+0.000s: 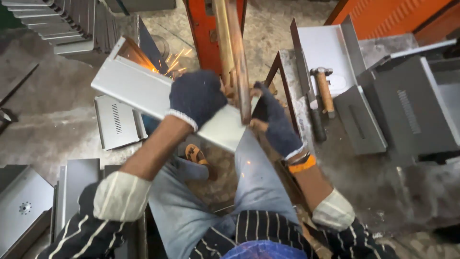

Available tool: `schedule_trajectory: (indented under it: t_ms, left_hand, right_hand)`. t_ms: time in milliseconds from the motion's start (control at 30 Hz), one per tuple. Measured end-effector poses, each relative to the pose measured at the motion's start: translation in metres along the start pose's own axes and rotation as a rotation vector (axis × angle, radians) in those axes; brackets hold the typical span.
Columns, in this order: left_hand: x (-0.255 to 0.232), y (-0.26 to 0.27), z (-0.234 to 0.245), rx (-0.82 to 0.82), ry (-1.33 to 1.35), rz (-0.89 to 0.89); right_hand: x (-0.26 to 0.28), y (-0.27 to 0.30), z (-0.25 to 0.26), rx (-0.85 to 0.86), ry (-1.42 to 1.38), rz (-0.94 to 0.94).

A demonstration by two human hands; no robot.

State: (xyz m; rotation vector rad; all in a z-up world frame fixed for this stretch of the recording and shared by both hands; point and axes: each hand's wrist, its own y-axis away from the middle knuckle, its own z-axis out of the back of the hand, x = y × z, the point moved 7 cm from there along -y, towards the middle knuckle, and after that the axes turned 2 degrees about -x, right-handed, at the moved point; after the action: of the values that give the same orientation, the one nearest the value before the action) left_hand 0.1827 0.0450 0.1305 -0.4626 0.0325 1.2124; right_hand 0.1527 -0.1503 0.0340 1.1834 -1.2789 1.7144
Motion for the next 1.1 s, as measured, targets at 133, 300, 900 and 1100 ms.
schedule_trajectory:
  t_ms: [133, 300, 900, 1100]
  left_hand:
    - [-0.004, -0.016, -0.001, 0.052, -0.062, -0.011]
    - [0.002, -0.031, -0.007, 0.050, 0.010, 0.059]
    - [-0.001, -0.022, -0.003, 0.037, 0.050, 0.024]
    - [-0.004, -0.010, 0.002, 0.015, 0.045, -0.011]
  right_hand:
    - [0.021, -0.011, 0.001, -0.006, -0.118, -0.147]
    - [0.002, -0.024, 0.005, 0.005, -0.364, -0.193]
    - [-0.008, -0.014, 0.002, -0.014, -0.477, -0.161]
    - [0.012, -0.008, 0.000, -0.046, -0.181, -0.137]
